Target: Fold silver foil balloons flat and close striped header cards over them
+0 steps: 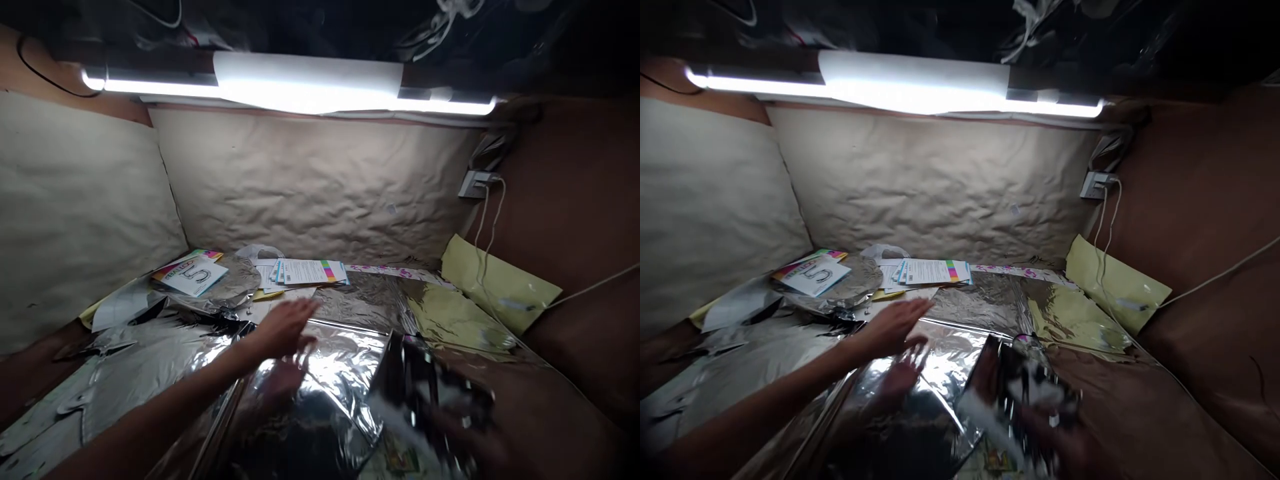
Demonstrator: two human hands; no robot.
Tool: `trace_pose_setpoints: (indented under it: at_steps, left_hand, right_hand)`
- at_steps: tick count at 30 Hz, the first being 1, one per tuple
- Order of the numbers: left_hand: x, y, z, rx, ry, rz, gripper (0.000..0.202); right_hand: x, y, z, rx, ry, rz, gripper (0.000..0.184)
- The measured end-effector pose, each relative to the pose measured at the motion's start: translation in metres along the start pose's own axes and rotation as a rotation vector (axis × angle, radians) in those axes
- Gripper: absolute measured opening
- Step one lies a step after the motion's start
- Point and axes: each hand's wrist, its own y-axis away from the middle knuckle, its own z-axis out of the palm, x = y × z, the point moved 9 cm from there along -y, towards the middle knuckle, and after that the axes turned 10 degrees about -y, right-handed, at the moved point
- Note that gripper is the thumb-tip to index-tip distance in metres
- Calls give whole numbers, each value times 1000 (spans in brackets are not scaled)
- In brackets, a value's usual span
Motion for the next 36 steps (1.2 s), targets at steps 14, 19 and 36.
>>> trace_pose_setpoints:
  at_steps: [14, 19, 36]
  left_hand:
    - [-69, -67, 29, 46, -150, -55, 47]
    - [14, -5, 28, 82, -88, 222, 47]
    - [36, -12, 49, -10, 477, 54, 121]
  right_hand:
    - [-22, -111, -74, 338, -602, -129, 18]
    - [-12, -108, -79, 396, -536, 49, 8]
    - [-21, -94, -48, 307, -277, 2, 15]
